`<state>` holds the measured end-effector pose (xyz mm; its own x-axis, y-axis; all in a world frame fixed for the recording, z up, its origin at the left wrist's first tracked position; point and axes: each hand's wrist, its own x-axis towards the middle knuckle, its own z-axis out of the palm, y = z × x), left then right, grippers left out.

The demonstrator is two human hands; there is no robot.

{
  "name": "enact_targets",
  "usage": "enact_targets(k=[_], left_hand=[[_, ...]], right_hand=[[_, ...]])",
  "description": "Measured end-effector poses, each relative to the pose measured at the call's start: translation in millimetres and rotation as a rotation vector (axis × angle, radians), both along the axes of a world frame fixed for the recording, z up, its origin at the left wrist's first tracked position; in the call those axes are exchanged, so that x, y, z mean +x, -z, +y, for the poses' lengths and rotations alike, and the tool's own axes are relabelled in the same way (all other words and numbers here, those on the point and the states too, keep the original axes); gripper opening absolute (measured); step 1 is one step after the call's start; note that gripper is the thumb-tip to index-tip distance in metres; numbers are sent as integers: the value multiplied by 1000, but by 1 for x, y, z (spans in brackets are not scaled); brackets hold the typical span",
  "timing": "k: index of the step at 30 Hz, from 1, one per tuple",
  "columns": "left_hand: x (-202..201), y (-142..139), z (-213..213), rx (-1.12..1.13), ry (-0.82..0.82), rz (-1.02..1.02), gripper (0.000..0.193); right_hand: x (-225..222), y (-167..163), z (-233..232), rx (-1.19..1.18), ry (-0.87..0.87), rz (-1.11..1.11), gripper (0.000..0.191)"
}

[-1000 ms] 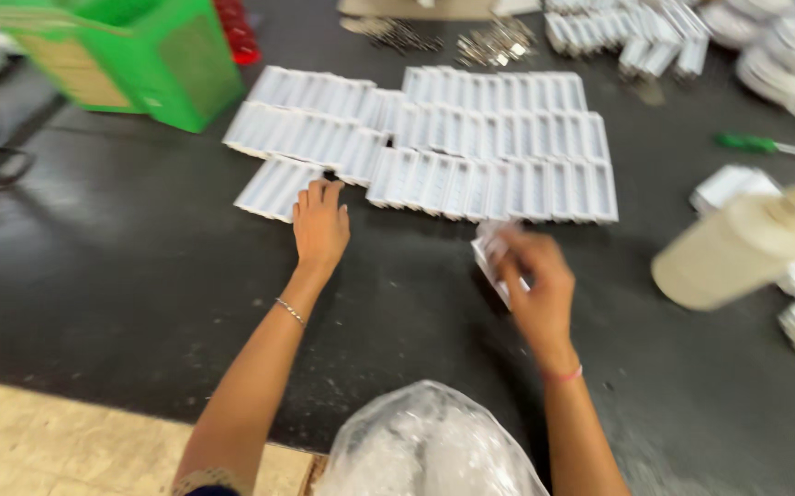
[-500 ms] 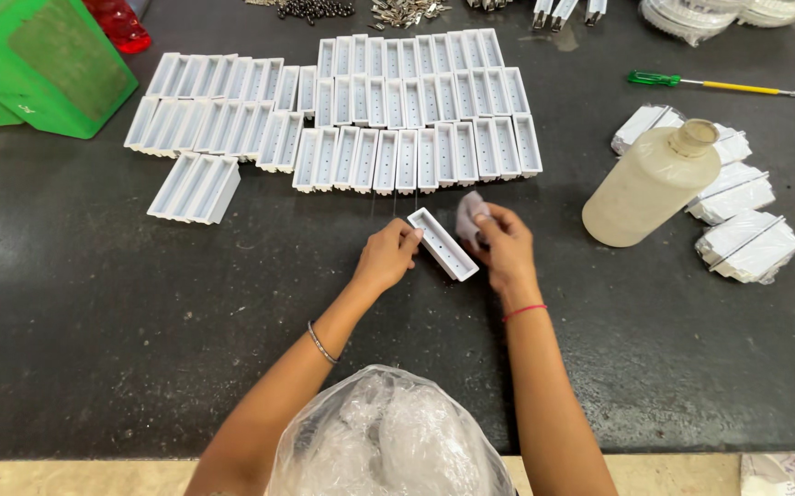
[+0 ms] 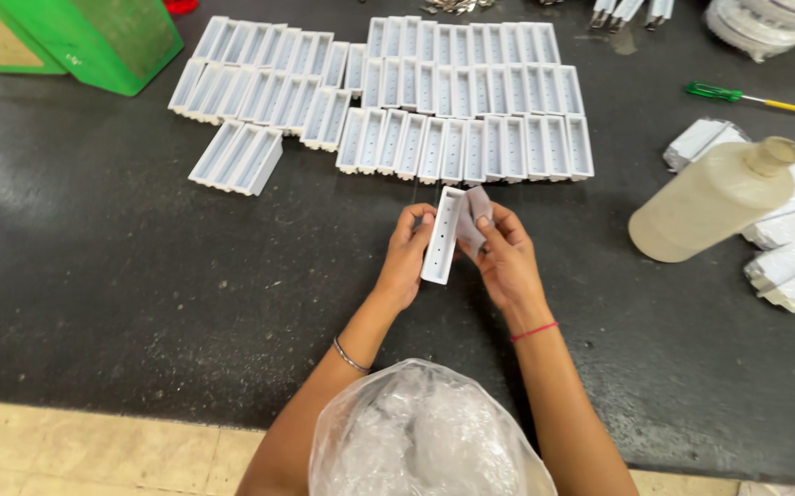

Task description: The person wipes small white plastic parts with a cloth, then places them on a table. They unwrap a new batch of parts from plastic wrap, wipe them, and place them on the table. The person repeats this process multiple times.

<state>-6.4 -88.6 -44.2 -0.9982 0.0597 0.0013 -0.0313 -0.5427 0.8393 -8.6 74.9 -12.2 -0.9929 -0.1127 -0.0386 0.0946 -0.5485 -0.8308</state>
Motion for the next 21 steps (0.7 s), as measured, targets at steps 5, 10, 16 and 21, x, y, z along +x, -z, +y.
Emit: enact_targets(k=[5,10,16,21], left_hand=[[-3,-19,-16,147,78,-76,35],[-4,-14,-24,103,114,-70,48],[-4,-15,-15,24,49,-67,44],[2,-18,-2,-4,-6,-19,40]], right_hand=[[7,-17,-2,58,92,171,28],[14,-30,2,498,400,335,29],[29,-42,-19,800,499,587,28],[33,-47,-32,916,513,604,29]])
